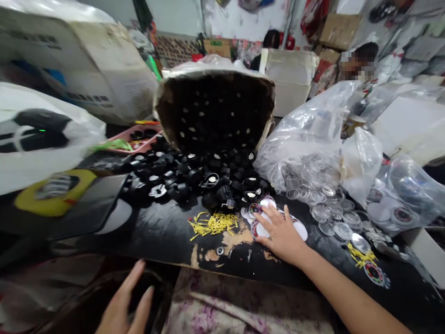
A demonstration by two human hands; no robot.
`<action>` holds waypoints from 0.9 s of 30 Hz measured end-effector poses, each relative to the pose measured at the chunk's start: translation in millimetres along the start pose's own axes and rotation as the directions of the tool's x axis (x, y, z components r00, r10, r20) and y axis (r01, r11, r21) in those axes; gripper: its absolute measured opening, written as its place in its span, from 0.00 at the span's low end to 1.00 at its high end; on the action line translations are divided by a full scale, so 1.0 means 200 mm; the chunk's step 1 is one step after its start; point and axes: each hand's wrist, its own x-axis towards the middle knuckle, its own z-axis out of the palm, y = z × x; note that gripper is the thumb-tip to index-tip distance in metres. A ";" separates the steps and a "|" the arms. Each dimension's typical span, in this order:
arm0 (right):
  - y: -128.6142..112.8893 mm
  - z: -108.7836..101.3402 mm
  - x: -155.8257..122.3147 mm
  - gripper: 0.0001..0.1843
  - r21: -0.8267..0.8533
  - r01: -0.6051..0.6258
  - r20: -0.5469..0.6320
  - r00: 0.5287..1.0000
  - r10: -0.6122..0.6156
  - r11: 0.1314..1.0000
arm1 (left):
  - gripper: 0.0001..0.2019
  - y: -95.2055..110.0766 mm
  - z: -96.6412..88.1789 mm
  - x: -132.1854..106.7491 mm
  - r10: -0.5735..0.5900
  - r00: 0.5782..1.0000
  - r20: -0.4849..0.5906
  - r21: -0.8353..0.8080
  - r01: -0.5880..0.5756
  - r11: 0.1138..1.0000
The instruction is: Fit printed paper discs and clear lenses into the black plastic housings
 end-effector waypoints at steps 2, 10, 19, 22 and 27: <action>0.05 -0.03 0.04 0.32 -0.019 -0.060 -0.022 0.998 0.059 0.998 | 0.27 0.19 0.08 0.13 0.174 0.985 0.011 -0.009 -0.174 0.985; -0.04 -0.11 0.25 0.46 0.172 -0.152 -0.205 0.961 0.187 0.973 | 0.27 0.75 0.45 0.67 0.546 0.834 0.079 0.204 -0.549 0.810; -0.28 -0.03 0.65 0.58 0.161 -0.065 -0.266 0.958 0.106 0.985 | 0.23 0.69 0.45 0.79 0.400 0.914 -0.063 0.293 -0.366 0.883; -0.33 -0.06 0.74 0.60 0.179 -0.023 -0.234 0.970 0.066 0.984 | 0.23 0.66 0.44 0.80 0.331 0.936 -0.119 0.269 -0.291 0.918; -0.25 -0.16 0.51 0.48 0.248 0.106 -0.251 0.967 -0.042 0.963 | 0.22 0.65 0.45 0.79 0.304 0.948 -0.092 0.141 -0.290 0.947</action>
